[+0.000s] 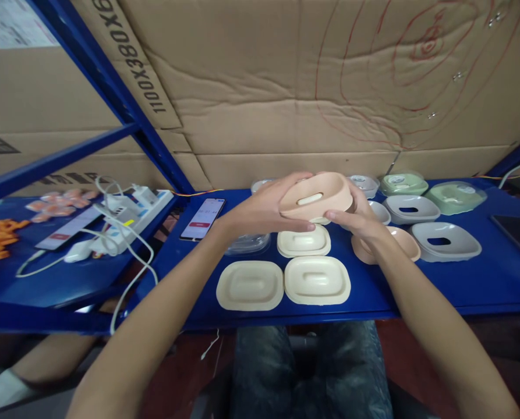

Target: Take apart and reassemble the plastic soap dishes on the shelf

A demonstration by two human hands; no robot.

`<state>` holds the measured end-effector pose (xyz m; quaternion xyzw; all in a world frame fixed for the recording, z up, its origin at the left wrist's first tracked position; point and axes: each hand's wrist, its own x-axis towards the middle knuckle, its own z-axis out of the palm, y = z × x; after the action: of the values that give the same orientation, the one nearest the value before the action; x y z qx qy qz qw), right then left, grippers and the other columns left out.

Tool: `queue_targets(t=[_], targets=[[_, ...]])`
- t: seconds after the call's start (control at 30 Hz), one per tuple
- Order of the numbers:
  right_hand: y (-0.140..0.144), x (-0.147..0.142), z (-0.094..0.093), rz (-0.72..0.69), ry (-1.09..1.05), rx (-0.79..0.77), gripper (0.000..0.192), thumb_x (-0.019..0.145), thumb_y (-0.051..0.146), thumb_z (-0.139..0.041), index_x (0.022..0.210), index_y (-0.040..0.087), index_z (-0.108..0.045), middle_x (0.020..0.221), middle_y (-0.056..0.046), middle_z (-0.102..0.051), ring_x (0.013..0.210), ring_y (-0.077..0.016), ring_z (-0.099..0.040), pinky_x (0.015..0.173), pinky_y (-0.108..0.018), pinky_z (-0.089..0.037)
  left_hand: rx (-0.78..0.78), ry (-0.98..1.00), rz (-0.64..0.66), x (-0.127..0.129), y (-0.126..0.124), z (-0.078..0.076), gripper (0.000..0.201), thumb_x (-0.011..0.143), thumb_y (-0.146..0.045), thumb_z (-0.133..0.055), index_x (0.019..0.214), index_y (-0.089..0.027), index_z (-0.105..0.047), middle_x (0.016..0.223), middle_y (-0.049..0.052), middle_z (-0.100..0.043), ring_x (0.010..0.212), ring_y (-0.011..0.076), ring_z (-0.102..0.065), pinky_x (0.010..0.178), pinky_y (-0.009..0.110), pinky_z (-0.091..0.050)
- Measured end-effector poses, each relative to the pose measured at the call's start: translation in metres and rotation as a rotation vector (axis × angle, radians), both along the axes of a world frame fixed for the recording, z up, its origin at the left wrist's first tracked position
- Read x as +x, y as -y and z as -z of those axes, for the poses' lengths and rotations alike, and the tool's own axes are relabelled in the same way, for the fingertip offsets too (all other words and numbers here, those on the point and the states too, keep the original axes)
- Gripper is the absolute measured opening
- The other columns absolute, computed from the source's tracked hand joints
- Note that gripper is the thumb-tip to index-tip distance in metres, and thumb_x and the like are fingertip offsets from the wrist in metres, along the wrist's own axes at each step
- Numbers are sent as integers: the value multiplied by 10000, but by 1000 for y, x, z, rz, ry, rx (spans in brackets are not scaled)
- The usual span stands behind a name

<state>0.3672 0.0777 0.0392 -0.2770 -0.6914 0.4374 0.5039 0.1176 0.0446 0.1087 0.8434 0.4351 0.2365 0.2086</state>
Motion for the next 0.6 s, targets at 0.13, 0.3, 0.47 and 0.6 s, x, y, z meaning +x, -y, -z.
queue_targets(t=[0.13, 0.3, 0.47, 0.6], targets=[[-1, -2, 2, -15, -21, -44, 837, 666, 659, -994, 1384, 339, -705, 1385, -47, -760, 1321, -348, -711, 1139, -510, -604, 7, 88, -3, -5, -3, 3, 950, 794, -709, -872, 1600, -325, -548, 1617, 63, -624, 1462, 382, -600, 1214, 513, -486], [-1, -5, 7, 33, -83, -92, 836, 641, 675, -1000, 1361, 344, -732, 1371, -32, -767, 1347, -349, -693, 1152, -509, -597, 68, 190, -16, -5, -3, 7, 937, 770, -692, -906, 1551, -285, -584, 1579, 82, -644, 1432, 377, -618, 1204, 506, -489], [-3, -8, 11, 36, -162, -138, 788, 630, 685, -1000, 1299, 351, -753, 1328, -22, -782, 1342, -343, -696, 1149, -509, -603, 69, 281, -27, 1, -2, 11, 849, 784, -648, -907, 1487, -272, -614, 1511, 86, -685, 1355, 362, -669, 1168, 509, -515], [-4, -12, 10, 33, -201, -160, 768, 609, 704, -1000, 1257, 363, -765, 1275, -22, -803, 1279, -334, -732, 1142, -524, -609, 92, 340, -27, 4, -2, 13, 760, 813, -626, -881, 1434, -264, -636, 1480, 91, -705, 1330, 352, -689, 1140, 484, -539]])
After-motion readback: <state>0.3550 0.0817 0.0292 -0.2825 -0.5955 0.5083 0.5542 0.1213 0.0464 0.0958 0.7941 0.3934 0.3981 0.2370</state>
